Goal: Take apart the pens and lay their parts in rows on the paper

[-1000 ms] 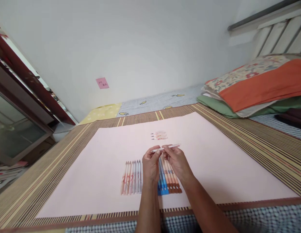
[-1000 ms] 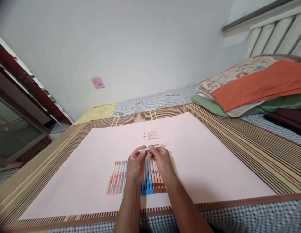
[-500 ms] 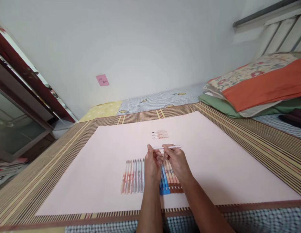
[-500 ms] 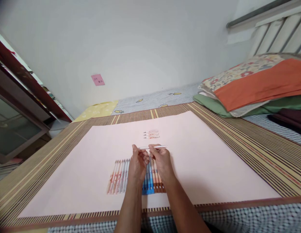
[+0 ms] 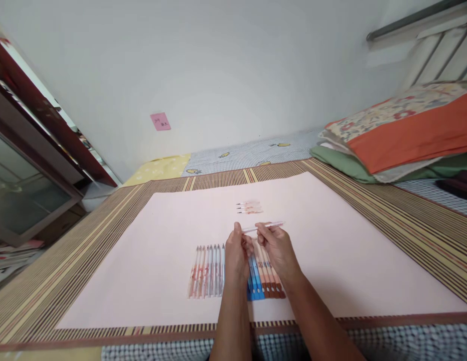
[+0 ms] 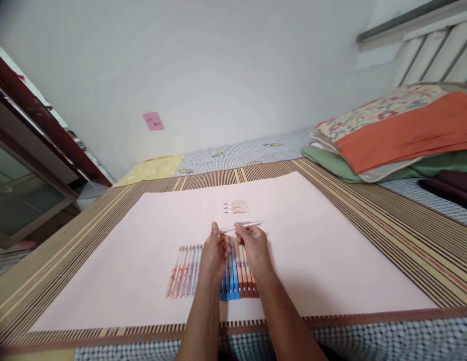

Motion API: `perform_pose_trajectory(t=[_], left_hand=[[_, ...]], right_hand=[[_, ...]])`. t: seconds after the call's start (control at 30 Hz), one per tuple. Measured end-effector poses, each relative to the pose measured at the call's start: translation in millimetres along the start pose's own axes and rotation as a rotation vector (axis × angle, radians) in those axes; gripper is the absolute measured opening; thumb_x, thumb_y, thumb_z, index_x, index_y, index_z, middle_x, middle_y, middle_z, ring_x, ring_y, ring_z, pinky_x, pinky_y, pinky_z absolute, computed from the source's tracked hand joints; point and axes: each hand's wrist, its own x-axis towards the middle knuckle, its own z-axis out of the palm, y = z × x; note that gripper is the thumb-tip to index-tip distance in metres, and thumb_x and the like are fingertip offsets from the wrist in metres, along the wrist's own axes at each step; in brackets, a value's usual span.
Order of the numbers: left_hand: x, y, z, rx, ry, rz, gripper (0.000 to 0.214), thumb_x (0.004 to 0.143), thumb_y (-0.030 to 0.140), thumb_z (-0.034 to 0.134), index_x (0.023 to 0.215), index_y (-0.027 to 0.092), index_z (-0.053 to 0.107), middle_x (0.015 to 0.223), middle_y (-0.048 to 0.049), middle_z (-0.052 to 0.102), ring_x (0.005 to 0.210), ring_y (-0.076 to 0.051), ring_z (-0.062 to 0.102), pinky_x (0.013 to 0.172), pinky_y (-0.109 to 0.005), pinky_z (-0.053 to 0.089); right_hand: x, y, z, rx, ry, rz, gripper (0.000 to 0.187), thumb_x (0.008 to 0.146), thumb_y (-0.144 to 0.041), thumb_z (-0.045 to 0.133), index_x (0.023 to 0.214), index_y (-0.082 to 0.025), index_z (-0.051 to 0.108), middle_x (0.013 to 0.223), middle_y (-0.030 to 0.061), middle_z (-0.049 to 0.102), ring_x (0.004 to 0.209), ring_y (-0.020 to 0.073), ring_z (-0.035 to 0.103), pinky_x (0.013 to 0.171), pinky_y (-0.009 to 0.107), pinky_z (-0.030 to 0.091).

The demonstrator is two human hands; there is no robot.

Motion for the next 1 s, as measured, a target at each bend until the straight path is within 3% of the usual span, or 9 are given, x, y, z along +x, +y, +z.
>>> perform_pose_trajectory(t=[0.13,0.23,0.33,0.47,0.53,0.67,0.77,0.9,1.0], left_hand=[[0.3,1.9,-0.6,-0.076,-0.081,0.020,0.052,0.053,0.041,0.097,0.087,0.016,0.066,0.065,0.0019,0.063,0.050,-0.006,0.052,0.048,-0.017,0.036],[2.0,-1.5,-1.9,-0.037,-0.018,0.032,0.051,0.060,0.053,0.092,0.069,0.017,0.057,0.051,0.0053,0.053,0.039,-0.004,0.039,0.039,-0.018,0.023],[1.8,-2.6,-1.4,0.001,0.017,-0.004,0.057,0.066,0.069,0.082,0.072,0.017,0.058,0.048,0.0058,0.049,0.037,-0.005,0.036,0.037,-0.019,0.018],[0.6,0.0,1.4,-0.073,-0.079,-0.011,0.054,0.059,0.045,0.093,0.095,0.017,0.065,0.067,0.0021,0.064,0.049,-0.006,0.052,0.044,-0.016,0.029],[1.4,-1.2,1.7,-0.082,-0.076,0.008,0.050,0.057,0.037,0.095,0.090,0.016,0.065,0.067,0.0022,0.063,0.050,-0.005,0.051,0.045,-0.016,0.031],[3.5,-6.8,0.5,-0.067,0.013,0.028,0.052,0.061,0.054,0.091,0.070,0.017,0.055,0.050,0.0067,0.050,0.038,-0.003,0.036,0.038,-0.018,0.019],[2.8,-5.7,0.9,-0.077,0.027,0.000,0.057,0.063,0.064,0.087,0.076,0.017,0.058,0.052,0.0057,0.052,0.039,-0.005,0.040,0.038,-0.019,0.020],[2.2,-1.9,1.1,-0.131,-0.063,-0.008,0.051,0.059,0.042,0.094,0.090,0.016,0.064,0.065,0.0025,0.062,0.049,-0.006,0.052,0.045,-0.018,0.032],[3.8,-4.9,-0.3,-0.110,-0.017,0.000,0.048,0.057,0.041,0.095,0.075,0.016,0.058,0.059,0.0040,0.058,0.044,-0.004,0.045,0.043,-0.017,0.028]], right_hand=[[0.9,-0.1,-1.0,-0.002,0.057,0.011,0.045,0.063,-0.055,0.090,0.064,-0.018,0.065,0.058,-0.0014,0.057,0.057,0.0118,0.047,0.058,0.028,0.039],[0.3,-1.9,0.1,-0.015,0.012,0.000,0.043,0.064,-0.052,0.090,0.065,-0.017,0.067,0.059,-0.0015,0.057,0.057,0.0111,0.047,0.058,0.028,0.038],[0.3,-3.1,0.4,-0.013,0.001,-0.007,0.042,0.065,-0.052,0.090,0.065,-0.017,0.066,0.058,-0.0020,0.057,0.056,0.0109,0.047,0.057,0.028,0.037],[2.3,-1.8,-1.8,-0.009,0.065,0.005,0.045,0.061,-0.053,0.091,0.062,-0.018,0.063,0.055,-0.0027,0.056,0.054,0.0109,0.045,0.055,0.028,0.036],[2.4,-1.7,-2.2,-0.013,0.059,0.008,0.044,0.061,-0.053,0.091,0.062,-0.018,0.064,0.056,-0.0024,0.056,0.055,0.0111,0.046,0.056,0.028,0.036],[0.4,-4.5,0.4,-0.001,-0.008,0.007,0.041,0.063,-0.050,0.090,0.065,-0.016,0.068,0.059,-0.0023,0.057,0.057,0.0106,0.046,0.057,0.028,0.036],[-0.2,-5.2,2.0,0.024,-0.005,0.007,0.040,0.063,-0.049,0.091,0.066,-0.017,0.067,0.059,-0.0026,0.057,0.056,0.0102,0.046,0.057,0.028,0.036],[0.8,-4.4,1.4,0.057,0.045,0.029,0.039,0.060,-0.047,0.092,0.065,-0.017,0.067,0.059,-0.0028,0.057,0.056,0.0101,0.046,0.057,0.027,0.037],[-0.1,-6.4,1.6,0.059,0.025,0.031,0.038,0.061,-0.046,0.092,0.066,-0.017,0.067,0.060,-0.0026,0.058,0.056,0.0101,0.046,0.057,0.027,0.038]])
